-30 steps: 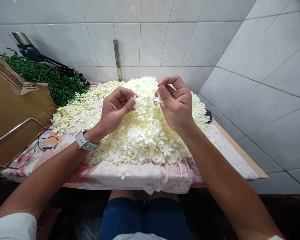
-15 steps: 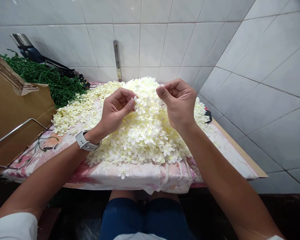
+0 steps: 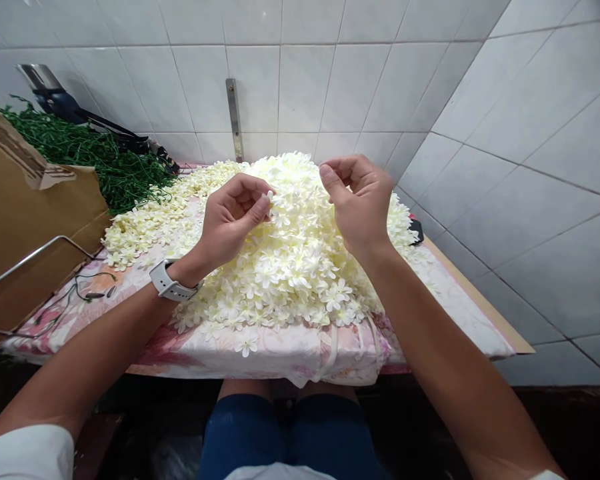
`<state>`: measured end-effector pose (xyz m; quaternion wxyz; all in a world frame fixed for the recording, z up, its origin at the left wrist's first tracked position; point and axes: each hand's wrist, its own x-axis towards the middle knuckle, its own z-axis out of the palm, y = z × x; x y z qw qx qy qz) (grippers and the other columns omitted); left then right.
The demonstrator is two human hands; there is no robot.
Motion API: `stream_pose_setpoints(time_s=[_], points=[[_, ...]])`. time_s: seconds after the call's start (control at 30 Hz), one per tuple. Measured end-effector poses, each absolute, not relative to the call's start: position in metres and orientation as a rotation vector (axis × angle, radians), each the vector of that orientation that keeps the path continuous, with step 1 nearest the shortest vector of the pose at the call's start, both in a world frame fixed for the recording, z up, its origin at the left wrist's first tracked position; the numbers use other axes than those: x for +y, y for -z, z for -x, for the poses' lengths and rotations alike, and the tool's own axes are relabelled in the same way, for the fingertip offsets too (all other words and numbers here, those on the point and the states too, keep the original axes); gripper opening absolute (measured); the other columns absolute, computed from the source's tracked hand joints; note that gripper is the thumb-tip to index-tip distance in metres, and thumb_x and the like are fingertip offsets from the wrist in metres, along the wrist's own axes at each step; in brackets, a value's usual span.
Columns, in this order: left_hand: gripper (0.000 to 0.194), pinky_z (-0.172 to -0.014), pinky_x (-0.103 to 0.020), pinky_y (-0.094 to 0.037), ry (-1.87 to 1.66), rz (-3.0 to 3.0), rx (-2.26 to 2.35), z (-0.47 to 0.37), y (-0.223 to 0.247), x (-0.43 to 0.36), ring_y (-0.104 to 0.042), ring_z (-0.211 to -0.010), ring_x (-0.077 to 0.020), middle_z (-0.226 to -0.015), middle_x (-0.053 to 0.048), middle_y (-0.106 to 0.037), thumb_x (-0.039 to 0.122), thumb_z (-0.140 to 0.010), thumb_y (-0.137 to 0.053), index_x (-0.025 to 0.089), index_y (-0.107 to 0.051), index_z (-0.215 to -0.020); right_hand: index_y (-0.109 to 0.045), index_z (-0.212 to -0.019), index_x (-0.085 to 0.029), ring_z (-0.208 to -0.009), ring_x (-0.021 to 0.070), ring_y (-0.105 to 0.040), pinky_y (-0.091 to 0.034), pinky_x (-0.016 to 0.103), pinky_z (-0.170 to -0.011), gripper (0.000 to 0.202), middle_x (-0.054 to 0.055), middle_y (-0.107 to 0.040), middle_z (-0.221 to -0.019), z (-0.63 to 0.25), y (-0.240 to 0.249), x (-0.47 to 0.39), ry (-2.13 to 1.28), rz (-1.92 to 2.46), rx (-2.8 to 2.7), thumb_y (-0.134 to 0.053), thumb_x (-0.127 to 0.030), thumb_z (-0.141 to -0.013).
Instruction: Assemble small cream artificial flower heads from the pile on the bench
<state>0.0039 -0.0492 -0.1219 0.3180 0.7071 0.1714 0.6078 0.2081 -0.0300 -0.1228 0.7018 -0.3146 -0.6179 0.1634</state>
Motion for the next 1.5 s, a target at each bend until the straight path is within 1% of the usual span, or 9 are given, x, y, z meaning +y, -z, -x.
stream_pose_setpoints(time_s=[0.1,0.23,0.37,0.53,0.7,0.83,1.0,1.17,1.5], points=[[0.021,-0.058,-0.016,-0.056,-1.613,-1.856,0.454,-0.004,0.121,-0.051,-0.060,-0.062,-0.0063,-0.074,0.001,-0.063,0.037,-0.083,-0.082,0.022,-0.072,-0.093,-0.073,-0.084,-0.026,-0.075,0.0149,-0.060,-0.048,0.032,-0.065,0.011,0.000,-0.069,-0.080,-0.205,0.119,-0.039,-0.227,0.727,-1.398,-0.075,-0.035,-0.091],[0.026,-0.059,-0.014,-0.053,-1.618,-1.853,0.443,-0.006,0.119,-0.054,-0.060,-0.065,-0.0052,-0.076,0.001,-0.064,0.034,-0.079,-0.086,0.020,-0.071,-0.094,-0.074,-0.091,-0.028,-0.084,0.0177,-0.063,-0.048,0.038,-0.080,0.009,0.000,-0.074,-0.086,-0.198,0.111,-0.057,-0.130,0.598,-1.610,-0.070,-0.034,-0.096],[0.028,-0.059,-0.017,-0.054,-1.611,-1.851,0.467,-0.006,0.119,-0.055,-0.063,-0.065,-0.0067,-0.075,0.002,-0.067,0.038,-0.079,-0.085,0.022,-0.066,-0.090,-0.077,-0.098,-0.028,-0.089,0.0193,-0.064,-0.046,0.041,-0.089,0.006,0.000,-0.077,-0.089,-0.193,0.109,-0.066,-0.117,0.494,-1.833,-0.073,-0.030,-0.093],[0.032,-0.060,-0.018,-0.056,-1.596,-1.865,0.489,-0.004,0.119,-0.054,-0.065,-0.063,-0.0066,-0.079,0.002,-0.069,0.042,-0.081,-0.083,0.022,-0.063,-0.094,-0.078,-0.100,-0.028,-0.088,0.0186,-0.066,-0.046,0.040,-0.088,0.010,0.000,-0.077,-0.091,-0.192,0.112,-0.066,-0.128,0.465,-1.871,-0.068,-0.027,-0.097],[0.028,-0.063,-0.019,-0.058,-1.495,-1.851,0.469,-0.004,0.118,-0.059,-0.067,-0.064,-0.0077,-0.071,0.003,-0.067,0.040,-0.086,-0.079,0.022,-0.063,-0.101,-0.074,-0.091,-0.026,-0.081,0.0176,-0.067,-0.048,0.038,-0.081,0.006,-0.002,-0.075,-0.082,-0.189,0.114,-0.064,-0.096,0.423,-1.799,-0.079,-0.024,-0.087],[0.025,-0.063,-0.016,-0.058,-1.442,-1.851,0.452,-0.006,0.118,-0.062,-0.067,-0.066,-0.0061,-0.078,0.001,-0.069,0.036,-0.086,-0.080,0.019,-0.065,-0.095,-0.068,-0.076,-0.024,-0.074,0.0156,-0.065,-0.047,0.036,-0.076,0.017,-0.004,-0.072,-0.075,-0.188,0.114,-0.063,-0.121,0.380,-1.739,-0.080,-0.015,-0.083],[0.025,-0.060,-0.016,-0.055,-1.458,-1.864,0.421,-0.008,0.118,-0.060,-0.063,-0.064,-0.0055,-0.076,0.001,-0.066,0.040,-0.085,-0.080,0.019,-0.068,-0.089,-0.066,-0.076,-0.024,-0.074,0.0149,-0.063,-0.046,0.035,-0.075,0.022,-0.005,-0.072,-0.076,-0.189,0.115,-0.064,-0.104,0.389,-1.785,-0.071,-0.004,-0.084],[0.030,-0.058,-0.019,-0.053,-1.515,-1.872,0.440,-0.008,0.114,-0.060,-0.060,-0.062,-0.0068,-0.073,0.001,-0.065,0.042,-0.077,-0.086,0.019,-0.066,-0.079,-0.063,-0.076,-0.023,-0.072,0.0145,-0.059,-0.043,0.036,-0.077,0.020,-0.004,-0.069,-0.074,-0.189,0.115,-0.065,-0.117,0.381,-1.813,-0.068,-0.009,-0.088],[0.037,-0.054,-0.021,-0.048,-1.532,-1.906,0.452,-0.006,0.114,-0.059,-0.055,-0.057,-0.0074,-0.064,0.001,-0.060,0.049,-0.078,-0.084,0.018,-0.066,-0.071,-0.054,-0.078,-0.022,-0.073,0.0157,-0.054,-0.041,0.035,-0.075,0.021,-0.001,-0.063,-0.074,-0.183,0.121,-0.063,-0.063,0.343,-1.882,-0.063,-0.015,-0.095]])
